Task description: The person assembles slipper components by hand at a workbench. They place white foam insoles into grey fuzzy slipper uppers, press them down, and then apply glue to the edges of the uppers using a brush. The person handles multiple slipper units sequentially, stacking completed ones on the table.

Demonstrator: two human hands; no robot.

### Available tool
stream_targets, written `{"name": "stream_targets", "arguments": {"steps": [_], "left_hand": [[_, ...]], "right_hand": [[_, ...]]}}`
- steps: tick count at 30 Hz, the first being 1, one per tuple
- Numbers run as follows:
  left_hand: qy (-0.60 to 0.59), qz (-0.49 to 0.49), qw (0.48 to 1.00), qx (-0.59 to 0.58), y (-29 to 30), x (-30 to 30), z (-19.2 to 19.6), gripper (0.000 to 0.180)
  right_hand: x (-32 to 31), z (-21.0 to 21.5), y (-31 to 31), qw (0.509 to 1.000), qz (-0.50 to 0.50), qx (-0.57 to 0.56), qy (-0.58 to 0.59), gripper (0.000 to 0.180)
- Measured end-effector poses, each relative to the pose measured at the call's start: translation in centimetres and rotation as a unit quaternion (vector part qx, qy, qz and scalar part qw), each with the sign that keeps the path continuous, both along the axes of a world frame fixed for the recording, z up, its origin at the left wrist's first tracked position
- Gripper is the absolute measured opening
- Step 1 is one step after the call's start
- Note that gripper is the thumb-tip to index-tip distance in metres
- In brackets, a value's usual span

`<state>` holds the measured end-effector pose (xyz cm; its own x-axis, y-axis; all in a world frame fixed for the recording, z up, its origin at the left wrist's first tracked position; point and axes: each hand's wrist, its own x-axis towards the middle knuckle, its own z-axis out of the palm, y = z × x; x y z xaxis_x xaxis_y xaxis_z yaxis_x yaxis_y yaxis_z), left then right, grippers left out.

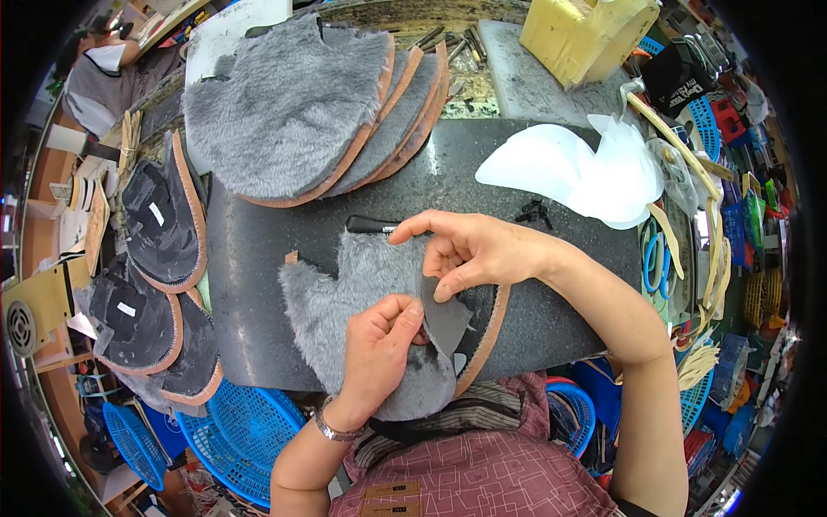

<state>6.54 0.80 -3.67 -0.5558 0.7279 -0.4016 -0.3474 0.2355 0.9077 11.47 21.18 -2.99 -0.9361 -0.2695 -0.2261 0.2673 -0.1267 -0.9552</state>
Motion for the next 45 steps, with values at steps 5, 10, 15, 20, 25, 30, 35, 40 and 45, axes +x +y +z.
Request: {"name": "stream_targets", "arguments": {"steps": [5, 10, 15, 20, 25, 30, 35, 40, 45], "left_hand": [[-0.02, 0.022, 1.0, 0.009, 0.2, 0.2, 0.3, 0.022], [0.083, -0.019, 0.995, -0.057, 0.4, 0.5, 0.4, 0.012], [0.071, 0.03, 0.997, -0.027, 0.1, 0.2, 1.1, 0.015], [0.229, 0.002, 0.969, -0.088, -1.3, -1.1, 3.9, 0.039], [0.197, 0.032, 0.979, -0.048, -2.6, -0.2, 3.2, 0.056], [0.04, 0.026, 0.998, -0.048, -3.1, -1.2, 2.5, 0.055], [-0.088, 0.038, 0.995, -0.003, -3.4, -2.2, 2.1, 0.052], [-0.093, 0.043, 0.995, 0.011, -3.5, -2.1, 2.0, 0.045], [-0.072, 0.036, 0.997, -0.012, -3.8, -2.1, 1.3, 0.023]], "right_hand": [[0.2, -0.2, -0.2, 1.0, -0.014, 0.013, 0.012, 0.061], [0.8, -0.8, -0.5, 0.996, -0.03, 0.071, 0.049, 0.061], [0.6, 0.2, -0.7, 0.993, -0.021, 0.114, 0.034, 0.053], [-0.8, 0.1, -1.7, 0.991, 0.07, 0.11, -0.022, 0.026], [-1.3, 1.0, -3.1, 0.991, 0.01, 0.127, -0.036, 0.024], [-1.2, 0.4, -3.5, 0.992, -0.025, 0.106, -0.067, 0.023], [-0.9, -0.5, -3.2, 0.994, -0.028, 0.012, -0.101, 0.036], [-0.6, 0.0, -4.3, 0.998, -0.002, 0.054, -0.013, 0.044], [-1.0, -0.8, -4.6, 0.985, 0.016, 0.168, 0.025, 0.034]]}}
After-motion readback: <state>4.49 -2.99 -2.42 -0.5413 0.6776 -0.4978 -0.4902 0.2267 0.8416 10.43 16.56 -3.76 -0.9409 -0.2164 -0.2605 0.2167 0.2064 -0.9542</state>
